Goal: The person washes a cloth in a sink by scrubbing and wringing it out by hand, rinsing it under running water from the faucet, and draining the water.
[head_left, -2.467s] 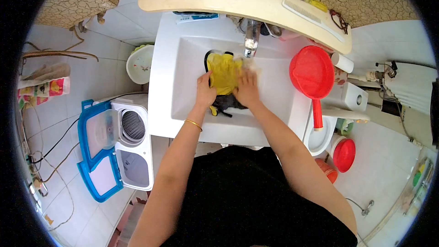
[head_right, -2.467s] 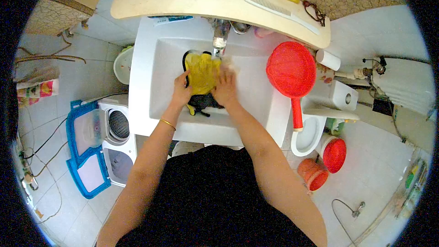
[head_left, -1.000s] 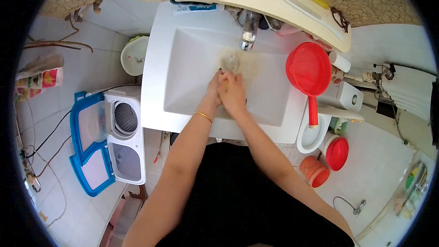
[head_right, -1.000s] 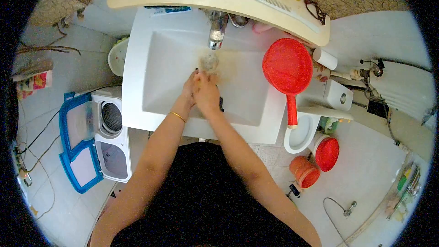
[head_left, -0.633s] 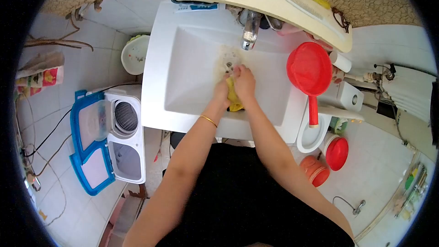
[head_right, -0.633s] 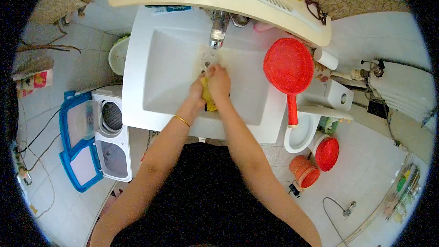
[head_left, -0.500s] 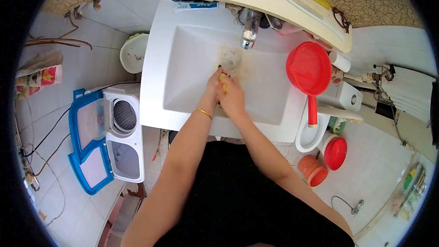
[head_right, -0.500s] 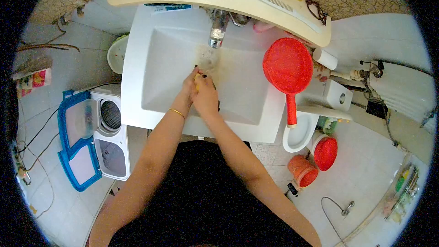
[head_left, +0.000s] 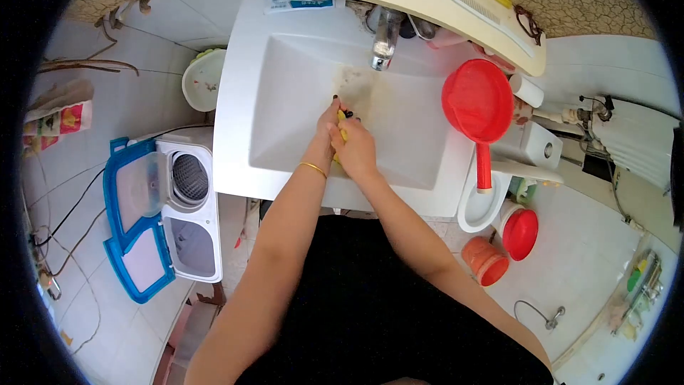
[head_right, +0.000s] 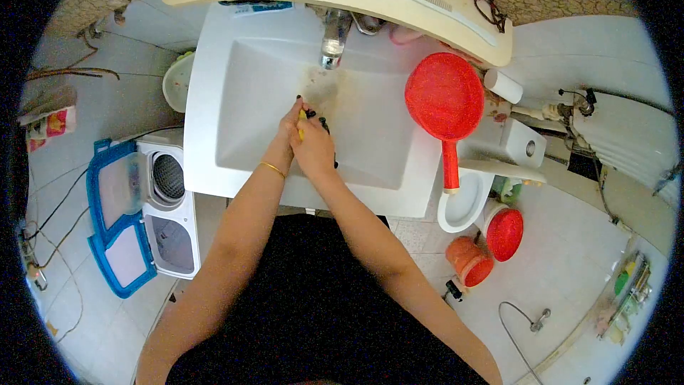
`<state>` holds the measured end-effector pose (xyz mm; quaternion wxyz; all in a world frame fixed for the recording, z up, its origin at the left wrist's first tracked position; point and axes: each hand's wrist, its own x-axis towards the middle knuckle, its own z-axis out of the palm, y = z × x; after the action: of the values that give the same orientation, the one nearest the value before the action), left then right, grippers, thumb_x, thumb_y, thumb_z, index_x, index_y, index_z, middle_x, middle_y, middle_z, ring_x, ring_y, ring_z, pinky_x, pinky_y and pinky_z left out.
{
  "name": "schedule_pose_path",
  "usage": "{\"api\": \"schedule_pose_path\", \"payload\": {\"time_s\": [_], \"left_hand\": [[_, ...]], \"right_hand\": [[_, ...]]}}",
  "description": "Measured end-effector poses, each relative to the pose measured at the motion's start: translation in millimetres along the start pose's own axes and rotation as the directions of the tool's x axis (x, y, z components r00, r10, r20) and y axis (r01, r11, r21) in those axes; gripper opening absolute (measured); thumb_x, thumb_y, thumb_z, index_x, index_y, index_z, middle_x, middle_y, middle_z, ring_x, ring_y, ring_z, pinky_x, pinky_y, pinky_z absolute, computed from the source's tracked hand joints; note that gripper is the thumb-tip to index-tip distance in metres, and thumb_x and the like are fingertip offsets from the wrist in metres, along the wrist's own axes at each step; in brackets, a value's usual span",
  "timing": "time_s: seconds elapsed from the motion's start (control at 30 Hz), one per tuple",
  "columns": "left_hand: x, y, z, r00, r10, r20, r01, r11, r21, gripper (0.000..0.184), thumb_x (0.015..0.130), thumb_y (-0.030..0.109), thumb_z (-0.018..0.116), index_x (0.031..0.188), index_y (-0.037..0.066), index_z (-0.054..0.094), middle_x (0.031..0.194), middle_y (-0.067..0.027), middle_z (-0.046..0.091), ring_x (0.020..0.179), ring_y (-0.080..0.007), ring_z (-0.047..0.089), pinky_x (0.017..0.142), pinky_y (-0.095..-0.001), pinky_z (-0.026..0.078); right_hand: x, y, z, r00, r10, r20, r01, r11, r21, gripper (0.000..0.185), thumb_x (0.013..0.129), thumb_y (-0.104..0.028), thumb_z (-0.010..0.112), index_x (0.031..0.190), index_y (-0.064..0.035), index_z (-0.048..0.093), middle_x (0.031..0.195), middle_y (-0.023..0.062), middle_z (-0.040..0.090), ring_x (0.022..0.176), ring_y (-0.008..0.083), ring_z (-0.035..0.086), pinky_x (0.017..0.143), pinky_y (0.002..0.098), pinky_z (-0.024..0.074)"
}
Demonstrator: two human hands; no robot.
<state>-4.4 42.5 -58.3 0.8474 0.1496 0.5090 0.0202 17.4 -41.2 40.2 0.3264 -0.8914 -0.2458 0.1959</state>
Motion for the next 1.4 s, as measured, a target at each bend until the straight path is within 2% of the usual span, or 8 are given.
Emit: {"api": "schedule_pose_path", "payload": {"time_s": [0.23, 0.33, 0.43, 0.67, 1.03, 1.23, 1.33, 1.4], "left_hand": [[-42, -21, 34, 0.996, -0.018, 0.082, 0.029, 0.991, -0.133, 0.029, 0.098, 0.034, 0.050, 0.112, 0.009, 0.054, 0.095, -0.0064, 0.063, 0.082, -0.0213, 0.062, 0.073, -0.0353, 0.053], [-19, -9, 11, 0.998, 0.052, 0.046, -0.045, 0.989, -0.143, 0.028, 0.099, 0.035, 0.047, 0.098, 0.009, 0.055, 0.088, -0.0054, 0.061, 0.078, -0.0212, 0.060, 0.069, -0.0368, 0.052], [-5, -7, -2, 0.996, 0.068, 0.052, -0.067, 0.997, -0.030, 0.030, 0.099, 0.035, 0.045, 0.088, 0.009, 0.054, 0.082, -0.0046, 0.058, 0.076, -0.0210, 0.058, 0.065, -0.0372, 0.050], [-28, -36, 25, 0.993, 0.046, 0.112, -0.034, 0.993, -0.109, 0.031, 0.098, 0.041, 0.049, 0.102, 0.012, 0.057, 0.091, -0.0065, 0.062, 0.082, -0.0228, 0.063, 0.074, -0.0407, 0.054], [-37, -32, 24, 0.996, 0.077, 0.032, -0.075, 0.995, -0.058, 0.030, 0.099, 0.038, 0.046, 0.099, 0.009, 0.054, 0.091, -0.0077, 0.058, 0.080, -0.0226, 0.059, 0.068, -0.0366, 0.052], [-56, -20, 32, 0.991, 0.013, 0.134, -0.008, 0.999, -0.039, 0.037, 0.102, 0.038, 0.038, 0.114, 0.010, 0.059, 0.101, -0.0060, 0.064, 0.092, -0.0234, 0.064, 0.080, -0.0405, 0.054], [-60, -7, 27, 0.953, 0.064, 0.297, -0.005, 0.981, -0.196, 0.041, 0.102, 0.040, 0.038, 0.120, 0.010, 0.059, 0.105, -0.0060, 0.064, 0.094, -0.0230, 0.064, 0.084, -0.0381, 0.053], [-67, -2, 26, 0.896, 0.034, 0.443, 0.085, 0.966, -0.246, 0.044, 0.101, 0.043, 0.039, 0.123, 0.010, 0.059, 0.112, -0.0060, 0.064, 0.097, -0.0225, 0.063, 0.087, -0.0365, 0.052]], "right_hand": [[62, 53, -6, 0.939, 0.336, 0.072, -0.338, 0.941, 0.019, 0.026, 0.089, -0.026, 0.060, 0.080, -0.0023, 0.063, 0.083, 0.0197, 0.064, 0.081, 0.0400, 0.061, 0.074, 0.0472, 0.0472], [15, 31, 6, 0.978, 0.004, -0.210, 0.008, 0.998, 0.055, 0.031, 0.091, -0.030, 0.056, 0.080, -0.0021, 0.062, 0.081, 0.0204, 0.065, 0.080, 0.0401, 0.061, 0.074, 0.0477, 0.0465], [-7, 6, 3, 0.987, 0.011, 0.159, -0.024, 0.996, 0.082, 0.034, 0.088, -0.037, 0.057, 0.090, -0.0056, 0.069, 0.086, 0.0230, 0.065, 0.086, 0.0416, 0.062, 0.079, 0.0496, 0.0472], [60, 59, -5, 0.949, 0.300, 0.094, -0.304, 0.953, 0.023, 0.034, 0.091, -0.034, 0.051, 0.091, -0.0055, 0.069, 0.090, 0.0232, 0.066, 0.089, 0.0414, 0.062, 0.079, 0.0507, 0.0477], [25, 17, -15, 0.986, 0.155, 0.059, -0.143, 0.976, -0.167, 0.040, 0.094, -0.036, 0.050, 0.090, -0.0011, 0.069, 0.083, 0.0239, 0.067, 0.083, 0.0440, 0.061, 0.077, 0.0500, 0.0482], [51, 62, -15, 0.972, 0.231, 0.043, -0.235, 0.954, 0.187, 0.038, 0.095, -0.037, 0.050, 0.096, -0.0037, 0.069, 0.099, 0.0206, 0.068, 0.092, 0.0378, 0.063, 0.084, 0.0426, 0.0472], [27, 32, -23, 0.795, 0.493, 0.353, -0.586, 0.475, 0.656, 0.036, 0.095, -0.036, 0.050, 0.098, -0.0049, 0.069, 0.106, 0.0190, 0.066, 0.095, 0.0358, 0.060, 0.086, 0.0399, 0.0447], [20, 10, -24, 0.842, 0.476, 0.254, -0.498, 0.506, 0.704, 0.036, 0.096, -0.036, 0.050, 0.095, -0.0032, 0.064, 0.093, 0.0124, 0.061, 0.087, 0.0244, 0.056, 0.080, 0.0337, 0.0431]]}}
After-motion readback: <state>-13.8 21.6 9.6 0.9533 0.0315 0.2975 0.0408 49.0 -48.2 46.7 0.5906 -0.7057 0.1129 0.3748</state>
